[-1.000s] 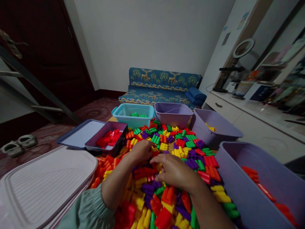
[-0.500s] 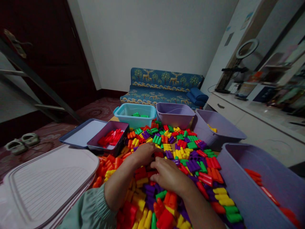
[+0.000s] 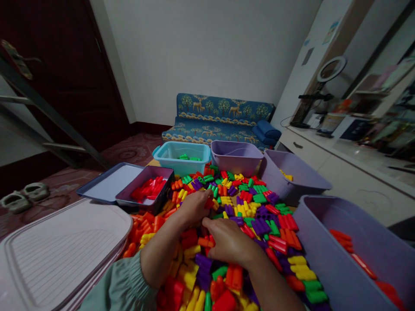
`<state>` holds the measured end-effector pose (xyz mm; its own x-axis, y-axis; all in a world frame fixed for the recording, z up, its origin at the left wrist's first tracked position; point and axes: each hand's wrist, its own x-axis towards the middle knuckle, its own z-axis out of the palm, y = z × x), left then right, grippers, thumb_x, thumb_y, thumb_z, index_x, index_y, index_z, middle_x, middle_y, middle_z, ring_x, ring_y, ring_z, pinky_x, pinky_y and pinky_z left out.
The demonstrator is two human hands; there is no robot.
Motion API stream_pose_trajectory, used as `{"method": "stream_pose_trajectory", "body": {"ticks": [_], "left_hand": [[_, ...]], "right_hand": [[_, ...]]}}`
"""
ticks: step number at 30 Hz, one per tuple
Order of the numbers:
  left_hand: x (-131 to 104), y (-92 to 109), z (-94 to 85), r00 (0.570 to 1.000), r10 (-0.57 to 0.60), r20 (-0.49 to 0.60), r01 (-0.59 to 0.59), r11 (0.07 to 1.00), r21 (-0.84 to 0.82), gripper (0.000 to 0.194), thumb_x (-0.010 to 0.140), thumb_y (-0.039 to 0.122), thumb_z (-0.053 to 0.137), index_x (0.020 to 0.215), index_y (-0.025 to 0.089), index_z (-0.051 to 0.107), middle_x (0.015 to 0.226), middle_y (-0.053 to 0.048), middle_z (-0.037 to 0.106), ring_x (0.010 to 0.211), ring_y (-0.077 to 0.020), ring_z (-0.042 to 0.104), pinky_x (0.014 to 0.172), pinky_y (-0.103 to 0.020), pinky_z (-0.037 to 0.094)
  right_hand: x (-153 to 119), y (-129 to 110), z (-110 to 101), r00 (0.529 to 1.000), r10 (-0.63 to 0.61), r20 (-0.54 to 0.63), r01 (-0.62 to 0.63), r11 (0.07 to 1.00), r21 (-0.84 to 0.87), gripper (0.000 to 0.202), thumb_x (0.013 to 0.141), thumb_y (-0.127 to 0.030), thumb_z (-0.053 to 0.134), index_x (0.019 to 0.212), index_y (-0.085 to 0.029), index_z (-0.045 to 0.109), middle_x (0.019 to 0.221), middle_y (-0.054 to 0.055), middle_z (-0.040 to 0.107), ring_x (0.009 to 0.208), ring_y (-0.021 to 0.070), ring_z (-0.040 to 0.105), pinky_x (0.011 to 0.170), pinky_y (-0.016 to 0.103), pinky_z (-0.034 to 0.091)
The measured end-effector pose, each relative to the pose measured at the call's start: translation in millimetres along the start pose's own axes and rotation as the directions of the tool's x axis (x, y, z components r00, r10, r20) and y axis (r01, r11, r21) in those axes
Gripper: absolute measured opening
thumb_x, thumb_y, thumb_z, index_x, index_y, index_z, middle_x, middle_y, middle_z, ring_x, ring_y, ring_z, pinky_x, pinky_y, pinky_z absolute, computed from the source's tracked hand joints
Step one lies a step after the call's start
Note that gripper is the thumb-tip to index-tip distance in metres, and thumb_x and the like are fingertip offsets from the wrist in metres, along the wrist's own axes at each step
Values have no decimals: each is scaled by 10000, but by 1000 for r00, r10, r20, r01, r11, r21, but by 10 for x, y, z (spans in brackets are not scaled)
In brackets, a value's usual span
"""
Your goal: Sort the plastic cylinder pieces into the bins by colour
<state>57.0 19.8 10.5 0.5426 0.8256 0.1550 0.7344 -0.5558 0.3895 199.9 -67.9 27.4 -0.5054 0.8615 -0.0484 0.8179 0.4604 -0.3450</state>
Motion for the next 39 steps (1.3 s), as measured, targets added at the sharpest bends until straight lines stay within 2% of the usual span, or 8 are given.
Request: {"method": "stream_pose_trajectory", "body": {"ticks": [3, 6, 9, 14, 21, 27, 32, 39], "left_hand": [[17, -6, -14, 992, -42, -122, 22, 986, -163, 333, 679, 162, 582, 1012, 175, 563, 876, -52, 641, 765, -183, 596, 636, -247, 398], [50, -20, -4, 979, -139, -146, 76, 924, -375, 307, 694, 224, 607, 992, 165, 567, 750, -1, 583, 617, -128, 522, 556, -228, 356], [93, -49, 50, 978, -201, -61, 123, 786, -606, 322, 712, 315, 615, 990, 160, 566, 627, 46, 491, 549, -107, 463, 513, -216, 332], [114, -14, 51, 974, -206, 99, 187, 467, -864, 458, 631, 297, 670, 1050, 158, 546, 734, 31, 550, 569, -85, 495, 531, -206, 377], [24, 132, -124, 974, -105, 202, 225, 321, -920, 576, 647, 286, 684, 1192, 174, 536, 708, 32, 547, 539, -67, 492, 468, -172, 330], [10, 121, -122, 973, -26, 228, 226, 280, -933, 684, 665, 324, 739, 1295, 204, 502, 944, -53, 639, 787, -151, 636, 559, -188, 409], [-4, 146, -144, 975, -25, 222, 221, 242, -945, 732, 656, 355, 771, 1319, 221, 489, 1056, -80, 658, 807, -157, 644, 567, -192, 427], [17, 88, -80, 959, -153, 239, 264, 174, -949, 524, 706, 423, 732, 1175, 220, 613, 908, -37, 672, 661, -92, 605, 525, -169, 389]], "right_hand": [[46, 151, -64, 983, 134, -123, -117, 984, 137, 215, 644, -205, 626, 853, -227, 581, 761, -14, 638, 712, 164, 592, 576, 245, 331], [104, 355, -130, 888, 330, -320, -218, 915, 339, 200, 691, -222, 604, 891, -209, 594, 780, 7, 638, 738, 167, 600, 623, 255, 406], [141, 498, -168, 780, 449, -436, -113, 787, 607, 220, 736, -290, 593, 932, -191, 586, 845, 34, 650, 749, 170, 621, 653, 281, 477], [146, 531, -182, 738, 550, -392, 101, 484, 869, 310, 706, -390, 666, 911, -183, 560, 769, 6, 642, 546, 128, 604, 517, 267, 511], [147, 485, -185, 764, 524, -375, 162, 407, 899, 349, 706, -384, 698, 957, -171, 583, 756, 5, 665, 608, 145, 655, 572, 265, 539], [163, 428, -195, 711, 553, -434, 208, 425, 881, 339, 703, -391, 707, 929, -182, 564, 802, 22, 684, 631, 157, 670, 627, 295, 558], [153, 402, -191, 774, 480, -413, 189, 448, 874, 329, 751, -383, 659, 999, -172, 611, 935, 72, 716, 819, 192, 695, 760, 321, 553], [190, 390, -125, 816, 441, -373, 213, 371, 904, 464, 724, -378, 710, 1128, -176, 605, 1133, 111, 676, 1035, 223, 651, 914, 369, 498]]}}
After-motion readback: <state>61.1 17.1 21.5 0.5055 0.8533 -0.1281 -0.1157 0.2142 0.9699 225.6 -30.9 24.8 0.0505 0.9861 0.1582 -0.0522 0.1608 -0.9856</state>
